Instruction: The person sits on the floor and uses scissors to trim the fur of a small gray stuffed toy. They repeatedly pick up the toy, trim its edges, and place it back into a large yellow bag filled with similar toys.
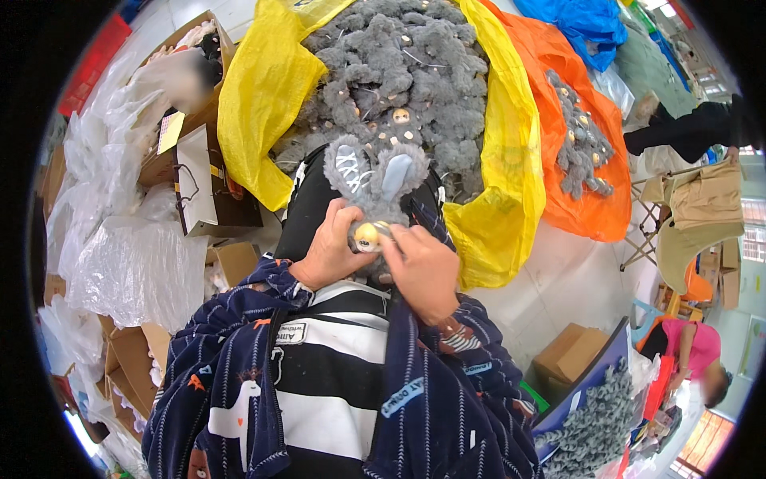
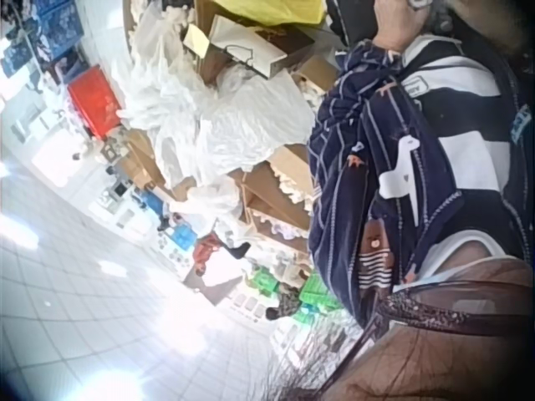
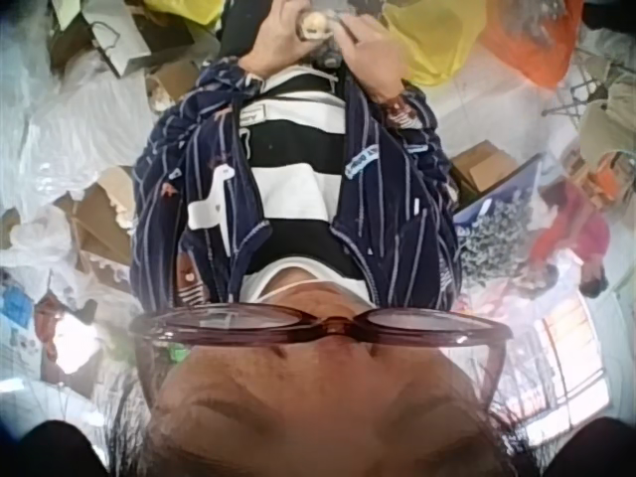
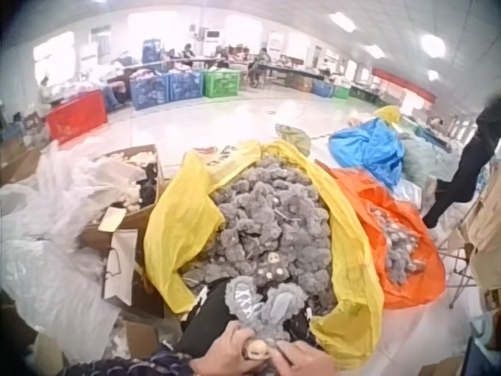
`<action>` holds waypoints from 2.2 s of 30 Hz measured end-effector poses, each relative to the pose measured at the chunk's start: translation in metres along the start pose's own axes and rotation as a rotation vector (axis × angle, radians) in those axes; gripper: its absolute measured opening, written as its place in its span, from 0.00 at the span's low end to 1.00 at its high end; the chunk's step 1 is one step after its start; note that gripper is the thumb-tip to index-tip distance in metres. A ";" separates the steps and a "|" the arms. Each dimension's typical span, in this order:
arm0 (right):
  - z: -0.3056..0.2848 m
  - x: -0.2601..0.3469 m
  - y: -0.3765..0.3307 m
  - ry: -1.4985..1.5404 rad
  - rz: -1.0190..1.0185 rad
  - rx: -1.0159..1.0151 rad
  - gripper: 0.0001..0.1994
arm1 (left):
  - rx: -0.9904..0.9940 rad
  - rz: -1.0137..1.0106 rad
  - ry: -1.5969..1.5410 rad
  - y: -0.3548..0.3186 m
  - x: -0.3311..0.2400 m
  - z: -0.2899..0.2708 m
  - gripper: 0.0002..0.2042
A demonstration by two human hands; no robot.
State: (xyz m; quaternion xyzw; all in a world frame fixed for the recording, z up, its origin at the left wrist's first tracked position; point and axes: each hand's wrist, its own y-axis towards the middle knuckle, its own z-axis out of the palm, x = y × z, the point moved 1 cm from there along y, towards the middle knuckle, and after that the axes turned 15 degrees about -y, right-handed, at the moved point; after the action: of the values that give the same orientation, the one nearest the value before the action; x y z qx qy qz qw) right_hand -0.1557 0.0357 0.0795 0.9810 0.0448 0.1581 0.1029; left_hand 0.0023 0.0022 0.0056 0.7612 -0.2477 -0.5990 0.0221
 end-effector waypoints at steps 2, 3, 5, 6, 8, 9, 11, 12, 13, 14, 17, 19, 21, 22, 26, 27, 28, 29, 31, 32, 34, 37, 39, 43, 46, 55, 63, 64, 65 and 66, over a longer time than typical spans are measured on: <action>0.001 0.006 0.002 0.005 -0.051 0.008 0.08 | 0.002 -0.005 -0.003 0.001 0.001 0.001 0.31; 0.002 0.003 0.001 0.049 -0.033 0.006 0.09 | 0.001 -0.013 -0.006 0.000 0.001 0.000 0.31; 0.003 -0.007 0.001 0.015 0.021 0.014 0.09 | 0.001 -0.035 -0.017 0.002 0.000 -0.001 0.31; 0.003 -0.013 0.000 0.000 0.048 0.017 0.09 | 0.002 -0.048 -0.024 0.003 0.000 -0.001 0.31; 0.001 -0.021 0.000 -0.014 0.095 0.038 0.09 | -0.006 -0.060 -0.054 0.004 -0.001 -0.003 0.31; -0.001 -0.025 0.000 -0.003 0.115 0.033 0.09 | -0.016 -0.060 -0.080 0.004 -0.001 -0.002 0.30; -0.002 -0.024 0.001 0.052 0.106 -0.003 0.09 | -0.029 -0.044 -0.097 0.004 0.000 -0.001 0.30; -0.001 -0.022 0.000 0.058 0.087 0.002 0.09 | -0.030 -0.029 -0.087 0.006 0.002 -0.002 0.30; 0.002 -0.020 -0.001 0.065 0.068 0.006 0.09 | -0.031 -0.014 -0.076 0.007 0.003 -0.002 0.30; 0.005 -0.020 -0.002 0.071 0.048 0.010 0.08 | -0.015 -0.040 -0.098 0.005 0.004 -0.001 0.30; 0.005 -0.023 -0.010 0.052 0.047 0.066 0.08 | 0.012 -0.120 -0.149 0.004 0.005 -0.003 0.30; 0.004 -0.028 -0.016 0.043 0.072 0.134 0.08 | 0.033 -0.174 -0.192 0.004 0.004 -0.001 0.30; 0.005 -0.029 -0.020 0.090 0.092 0.154 0.08 | 0.045 -0.235 -0.242 0.003 0.007 -0.002 0.31; 0.006 -0.030 -0.021 0.113 0.103 0.165 0.08 | 0.050 -0.267 -0.269 0.003 0.009 -0.002 0.31; 0.007 -0.030 -0.019 0.086 0.092 0.086 0.09 | 0.069 -0.300 -0.313 0.006 0.007 -0.001 0.31; 0.010 -0.030 -0.022 0.073 0.080 0.098 0.09 | 0.067 -0.301 -0.327 0.006 0.009 -0.001 0.31; 0.011 -0.030 -0.024 0.060 0.068 0.111 0.10 | 0.065 -0.302 -0.340 0.006 0.009 -0.001 0.31; 0.009 -0.030 -0.026 0.071 0.043 0.156 0.09 | 0.069 -0.297 -0.334 0.007 0.010 -0.002 0.31; 0.009 -0.028 -0.029 0.072 0.028 0.226 0.09 | 0.081 -0.293 -0.328 0.007 0.009 -0.003 0.31; 0.009 -0.027 -0.030 0.073 0.021 0.261 0.09 | 0.084 -0.299 -0.335 0.007 0.009 -0.003 0.31; 0.009 -0.031 -0.025 0.103 0.049 0.229 0.09 | 0.088 -0.311 -0.344 0.007 0.009 -0.002 0.31; 0.010 -0.044 -0.015 0.132 0.071 0.189 0.08 | 0.107 -0.357 -0.362 0.008 0.010 -0.002 0.30; 0.005 -0.051 -0.008 0.177 0.158 0.112 0.08 | 0.119 -0.325 -0.343 0.006 0.010 -0.003 0.30; 0.006 -0.051 -0.011 0.194 0.083 0.096 0.09 | 0.109 -0.324 -0.389 0.005 0.010 0.001 0.30; 0.015 -0.047 -0.023 0.143 0.022 0.256 0.10 | 0.138 -0.341 -0.417 0.004 0.012 0.000 0.30; 0.006 -0.053 0.005 0.256 0.043 0.147 0.09 | 0.164 -0.369 -0.496 0.005 0.010 0.001 0.30; 0.008 -0.071 -0.019 0.306 -0.042 0.389 0.12 | 0.156 -0.390 -0.494 0.006 0.003 -0.003 0.29; 0.008 -0.072 -0.020 0.366 0.026 0.396 0.12 | 0.156 -0.373 -0.478 0.006 0.005 -0.003 0.29; 0.009 -0.071 -0.020 0.406 0.090 0.348 0.13 | 0.157 -0.362 -0.483 0.007 0.006 -0.002 0.29; 0.009 -0.070 -0.019 0.411 0.090 0.298 0.13 | 0.157 -0.352 -0.484 0.007 0.005 -0.002 0.29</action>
State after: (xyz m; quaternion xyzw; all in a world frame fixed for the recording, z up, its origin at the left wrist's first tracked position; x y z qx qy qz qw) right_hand -0.2195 0.0445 0.0457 0.9336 0.0436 0.3504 -0.0610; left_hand 0.0030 -0.0062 0.0039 0.6270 -0.1557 -0.7364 -0.2007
